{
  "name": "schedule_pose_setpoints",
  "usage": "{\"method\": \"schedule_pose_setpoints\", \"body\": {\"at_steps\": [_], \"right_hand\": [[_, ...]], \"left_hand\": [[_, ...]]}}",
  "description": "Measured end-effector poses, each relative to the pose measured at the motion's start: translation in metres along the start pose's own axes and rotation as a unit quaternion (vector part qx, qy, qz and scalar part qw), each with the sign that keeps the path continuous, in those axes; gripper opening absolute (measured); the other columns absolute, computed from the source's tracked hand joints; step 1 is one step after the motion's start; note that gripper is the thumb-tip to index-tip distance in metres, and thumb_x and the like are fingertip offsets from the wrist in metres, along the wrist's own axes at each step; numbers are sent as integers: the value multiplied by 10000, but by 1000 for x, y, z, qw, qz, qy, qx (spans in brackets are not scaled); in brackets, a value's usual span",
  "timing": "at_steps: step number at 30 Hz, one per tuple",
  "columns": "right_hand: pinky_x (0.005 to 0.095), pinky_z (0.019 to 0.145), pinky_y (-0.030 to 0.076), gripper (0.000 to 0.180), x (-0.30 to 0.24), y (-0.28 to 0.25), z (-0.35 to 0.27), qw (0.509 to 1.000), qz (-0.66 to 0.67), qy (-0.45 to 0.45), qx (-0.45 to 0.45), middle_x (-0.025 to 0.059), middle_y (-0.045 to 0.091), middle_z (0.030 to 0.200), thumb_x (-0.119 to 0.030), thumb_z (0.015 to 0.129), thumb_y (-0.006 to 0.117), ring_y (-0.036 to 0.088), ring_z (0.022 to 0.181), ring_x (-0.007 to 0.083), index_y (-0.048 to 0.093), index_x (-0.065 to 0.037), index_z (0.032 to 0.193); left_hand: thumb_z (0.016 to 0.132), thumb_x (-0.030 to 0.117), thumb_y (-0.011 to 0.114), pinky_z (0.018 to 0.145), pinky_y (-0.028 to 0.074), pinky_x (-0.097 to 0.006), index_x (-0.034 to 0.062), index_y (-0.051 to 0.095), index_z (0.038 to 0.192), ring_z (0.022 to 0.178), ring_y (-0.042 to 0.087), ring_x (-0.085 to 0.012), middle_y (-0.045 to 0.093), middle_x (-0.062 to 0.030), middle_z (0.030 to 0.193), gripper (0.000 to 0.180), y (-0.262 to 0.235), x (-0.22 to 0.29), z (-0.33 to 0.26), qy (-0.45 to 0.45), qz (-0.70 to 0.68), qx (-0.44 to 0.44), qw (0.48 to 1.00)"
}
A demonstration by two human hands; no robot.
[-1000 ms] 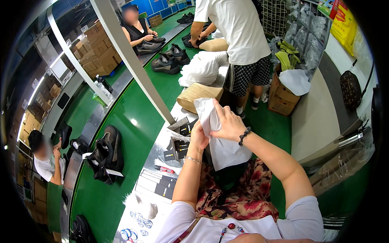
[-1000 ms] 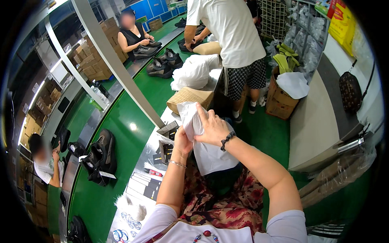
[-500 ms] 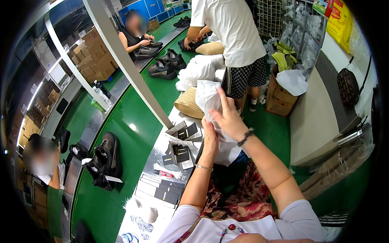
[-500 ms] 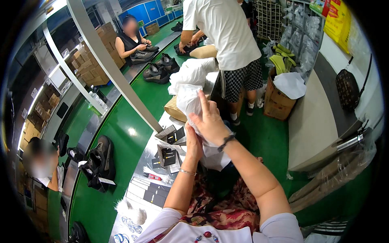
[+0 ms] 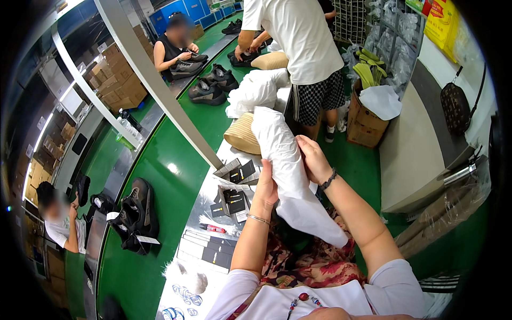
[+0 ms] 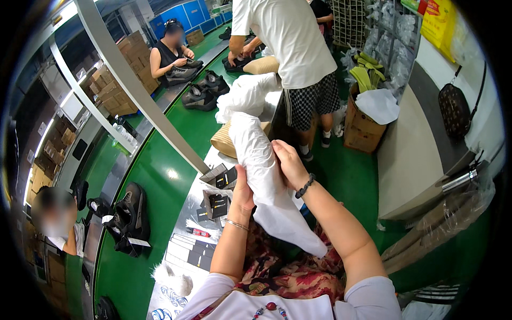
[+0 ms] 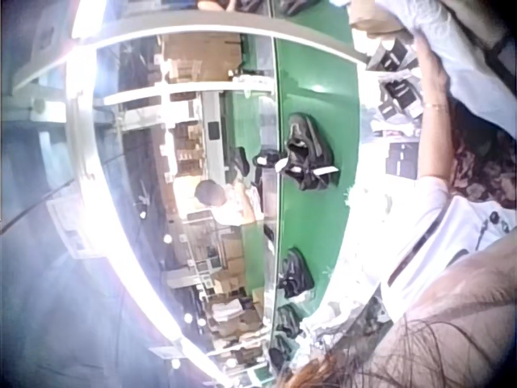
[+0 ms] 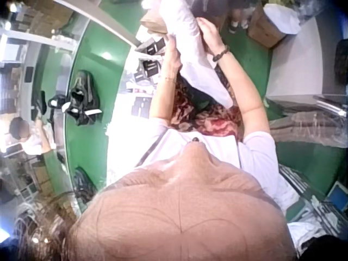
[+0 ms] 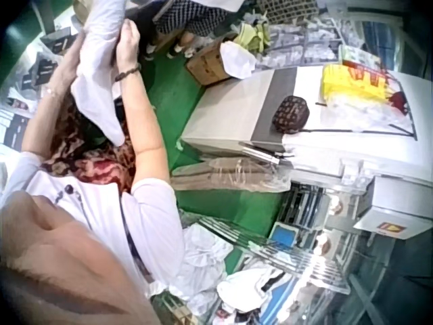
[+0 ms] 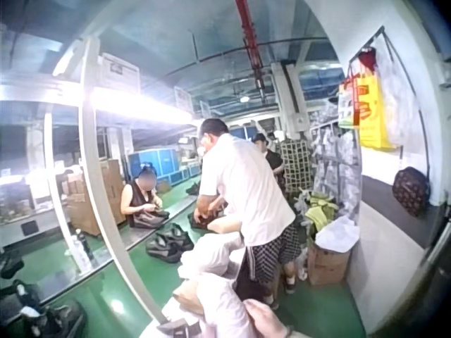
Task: The person organizes labels and small blue patches on a workstation, then inserts a small white pad into a black shoe and places the shoe into a white protective bag before adding it to a stack of finished items.
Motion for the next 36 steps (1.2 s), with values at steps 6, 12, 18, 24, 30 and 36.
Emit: {"method": "schedule_pose_setpoints", "body": {"at_steps": [6, 12, 18, 24, 30, 36], "right_hand": [[234, 770, 453, 245, -7, 2, 3, 999, 32, 11, 16, 35, 579, 948, -195, 958, 374, 544, 844, 96, 519, -1, 999], [220, 784, 432, 267, -13, -8, 26, 990, -125, -61, -19, 20, 571, 932, -204, 960, 399, 533, 858, 97, 534, 8, 1053], [249, 873, 405, 619, -11, -9, 11, 978, -158, 128, -37, 81, 484, 1144, -445, 872, 534, 493, 1036, 120, 358, -28, 1294], [319, 975, 339, 933, -15, 9, -32, 915, -372, -21, -155, 162, 405, 1305, -211, 654, 764, 399, 1207, 235, 200, -22, 1374], [389, 687, 475, 481, -53, 6, -43, 761, -587, -260, 96, 185, 556, 941, -25, 692, 634, 572, 851, 358, 426, -10, 1124], [268, 681, 457, 229, -18, 1, -44, 915, -350, -193, 61, 99, 582, 899, -41, 785, 600, 585, 790, 179, 499, 1, 986]], "left_hand": [[866, 573, 408, 975, 403, -393, 3, 317, 1329, 1158, 478, -263, 442, -142, 1303, 740, 21, 2, 5, -48, -44, 16, 998], [843, 492, 538, 978, 402, -391, 6, 329, 1313, 1143, 488, -255, 465, -137, 1268, 708, 22, 2, 0, -56, 58, 15, 997], [846, 229, 591, 930, 435, -392, 7, 440, 1211, 1043, 542, -239, 545, -112, 1147, 454, 6, 22, 6, 14, -42, 78, 996], [850, 317, 598, 964, 395, -377, 34, 471, 1188, 1071, 528, -213, 558, -74, 1139, 459, 9, 29, 14, 63, -47, 117, 990], [841, 380, 595, 969, 387, -367, 52, 483, 1183, 1081, 522, -211, 557, -71, 1149, 487, 23, 21, 11, 54, -121, 97, 986], [835, 361, 598, 940, 415, -361, 64, 488, 1164, 1049, 536, -202, 562, -51, 1119, 457, 9, 27, 16, 126, -153, 134, 971]]}}
Point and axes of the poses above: each hand's wrist, its own z-axis towards the middle knuckle, its own y-axis out of the palm, x = y × z, the point moved 8 cm from there along z, towards the middle knuckle
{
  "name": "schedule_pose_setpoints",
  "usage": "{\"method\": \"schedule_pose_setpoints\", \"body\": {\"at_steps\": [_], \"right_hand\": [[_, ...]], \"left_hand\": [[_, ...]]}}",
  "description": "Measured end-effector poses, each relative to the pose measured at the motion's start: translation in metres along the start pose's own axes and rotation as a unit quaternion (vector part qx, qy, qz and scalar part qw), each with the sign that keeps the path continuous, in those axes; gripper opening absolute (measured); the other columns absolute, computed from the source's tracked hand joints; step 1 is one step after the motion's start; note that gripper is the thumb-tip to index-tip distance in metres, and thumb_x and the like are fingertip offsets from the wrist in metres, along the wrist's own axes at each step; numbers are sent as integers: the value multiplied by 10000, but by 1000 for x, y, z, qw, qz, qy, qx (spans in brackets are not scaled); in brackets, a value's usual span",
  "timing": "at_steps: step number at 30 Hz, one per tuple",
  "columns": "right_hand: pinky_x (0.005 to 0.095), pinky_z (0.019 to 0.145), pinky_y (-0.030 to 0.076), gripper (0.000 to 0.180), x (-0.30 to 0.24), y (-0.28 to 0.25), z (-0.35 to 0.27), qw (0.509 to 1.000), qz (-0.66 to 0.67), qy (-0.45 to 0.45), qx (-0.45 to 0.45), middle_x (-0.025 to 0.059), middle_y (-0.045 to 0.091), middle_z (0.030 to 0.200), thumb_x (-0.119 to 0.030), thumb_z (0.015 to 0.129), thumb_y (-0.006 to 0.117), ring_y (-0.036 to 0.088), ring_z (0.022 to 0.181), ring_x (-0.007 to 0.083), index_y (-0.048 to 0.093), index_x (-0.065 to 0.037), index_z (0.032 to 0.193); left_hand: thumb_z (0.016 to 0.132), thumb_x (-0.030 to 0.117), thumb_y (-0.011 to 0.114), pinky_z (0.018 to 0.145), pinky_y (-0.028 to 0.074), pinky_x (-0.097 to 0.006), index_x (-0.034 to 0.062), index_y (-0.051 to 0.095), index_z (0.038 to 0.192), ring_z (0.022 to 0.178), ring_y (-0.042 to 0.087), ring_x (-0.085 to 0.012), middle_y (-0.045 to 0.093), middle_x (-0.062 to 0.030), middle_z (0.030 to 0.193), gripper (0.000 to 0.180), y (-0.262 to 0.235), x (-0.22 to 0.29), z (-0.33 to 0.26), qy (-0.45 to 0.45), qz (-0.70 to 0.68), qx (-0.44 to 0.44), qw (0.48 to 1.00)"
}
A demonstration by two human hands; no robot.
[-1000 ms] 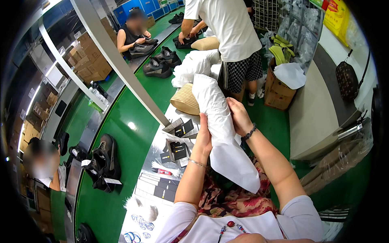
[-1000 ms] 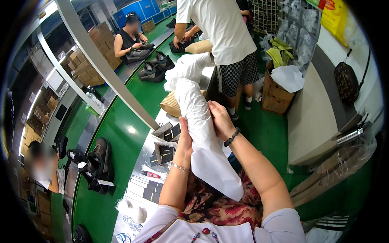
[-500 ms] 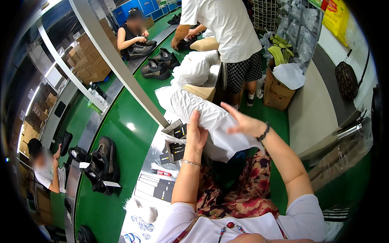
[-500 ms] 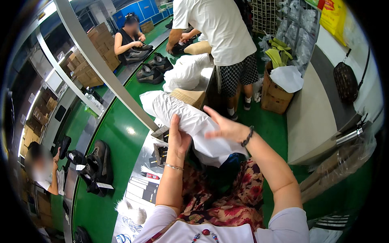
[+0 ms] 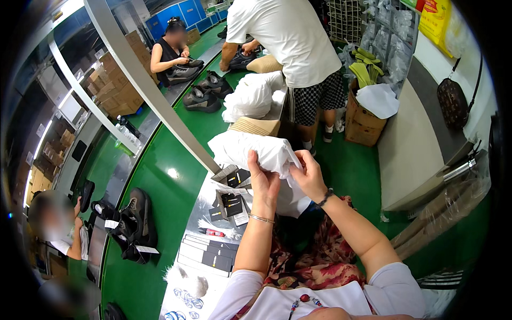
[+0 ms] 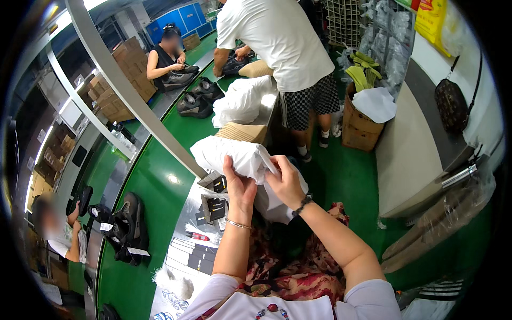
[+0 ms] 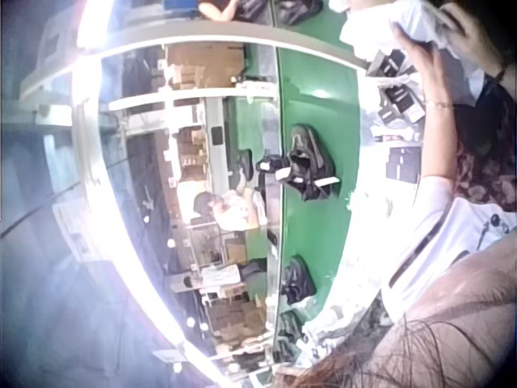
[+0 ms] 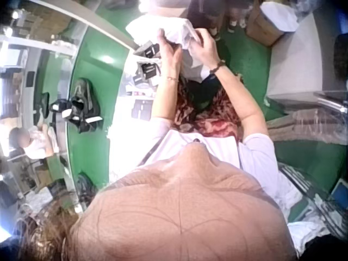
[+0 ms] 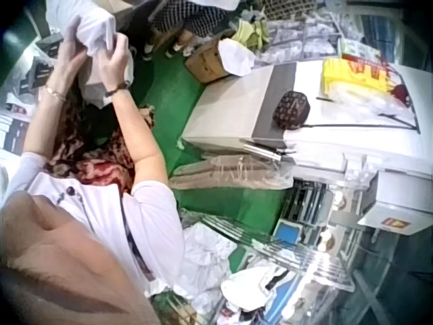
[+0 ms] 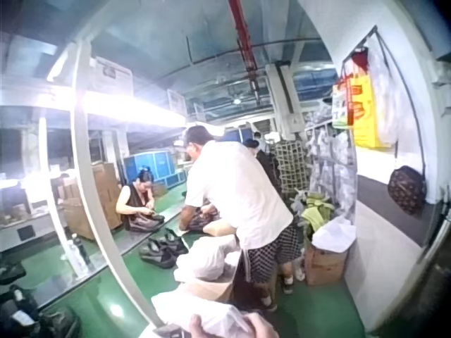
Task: The person organizes labels and small blue patches on a workstation, then inserts a small white pad into a black shoe and places the shoe into a white protective bag before adding it to a stack of finished items.
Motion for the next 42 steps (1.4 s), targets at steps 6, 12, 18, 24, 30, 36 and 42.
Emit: {"method": "schedule_pose_setpoints", "body": {"at_steps": [6, 12, 18, 24, 30, 36, 42], "right_hand": [[220, 742, 449, 161, 35, 15, -5, 951, 264, 161, 17, 27, 589, 891, -29, 832, 567, 556, 803, 84, 537, 7, 986], [241, 674, 463, 143, 46, 5, 11, 975, 77, 206, 4, 63, 603, 825, -66, 783, 632, 566, 747, 106, 582, -4, 902], [286, 657, 500, 250, 43, 5, 10, 959, 188, 214, -8, 81, 604, 903, -17, 765, 618, 602, 781, 158, 529, -29, 998], [421, 900, 415, 315, 34, 25, -6, 803, 498, 325, 18, 142, 542, 1094, -115, 843, 536, 502, 1064, 236, 449, -42, 1137], [365, 933, 393, 230, 46, 40, -5, 684, 660, 310, 5, 112, 582, 1064, -197, 868, 526, 527, 1034, 235, 554, -23, 1017], [343, 919, 422, 201, 56, 45, 3, 683, 675, 277, 44, 98, 587, 1069, -151, 869, 520, 546, 1033, 192, 564, -8, 1005], [358, 926, 421, 319, 58, 38, 5, 792, 556, 253, -19, 96, 540, 1161, -167, 918, 426, 540, 1057, 219, 451, 21, 1174]], "left_hand": [[830, 371, 598, 944, 409, -363, 64, 481, 1167, 1050, 531, -204, 560, -49, 1118, 471, -2, 2, -3, 21, -27, -12, 999], [818, 387, 612, 978, 380, -375, 63, 475, 1176, 1079, 519, -210, 552, -54, 1148, 502, -4, 0, -5, 1, -48, -36, 998], [756, 444, 644, 1019, 330, -377, 18, 391, 1263, 1156, 461, -241, 491, -107, 1236, 709, 10, -5, -10, -34, 49, -109, 992], [717, 462, 658, 1043, 306, -376, -13, 326, 1305, 1209, 425, -250, 443, -135, 1300, 825, -5, 6, -10, 10, 181, -101, 978], [685, 492, 669, 1040, 313, -392, -24, 331, 1298, 1196, 437, -271, 450, -164, 1289, 869, 5, 2, -15, -4, 160, -139, 977], [703, 453, 667, 1044, 308, -395, -33, 345, 1285, 1192, 442, -268, 447, -159, 1296, 824, 3, -9, -17, -23, 132, -157, 978], [744, 402, 645, 1029, 321, -386, -15, 383, 1258, 1172, 459, -251, 476, -119, 1265, 712, -21, -8, -10, 4, 165, -81, 983]]}}
Point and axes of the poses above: each hand's wrist, its own z-axis towards the middle knuckle, its own y-axis out of the palm, x = y × z, the point moved 8 cm from there along z, towards the middle knuckle
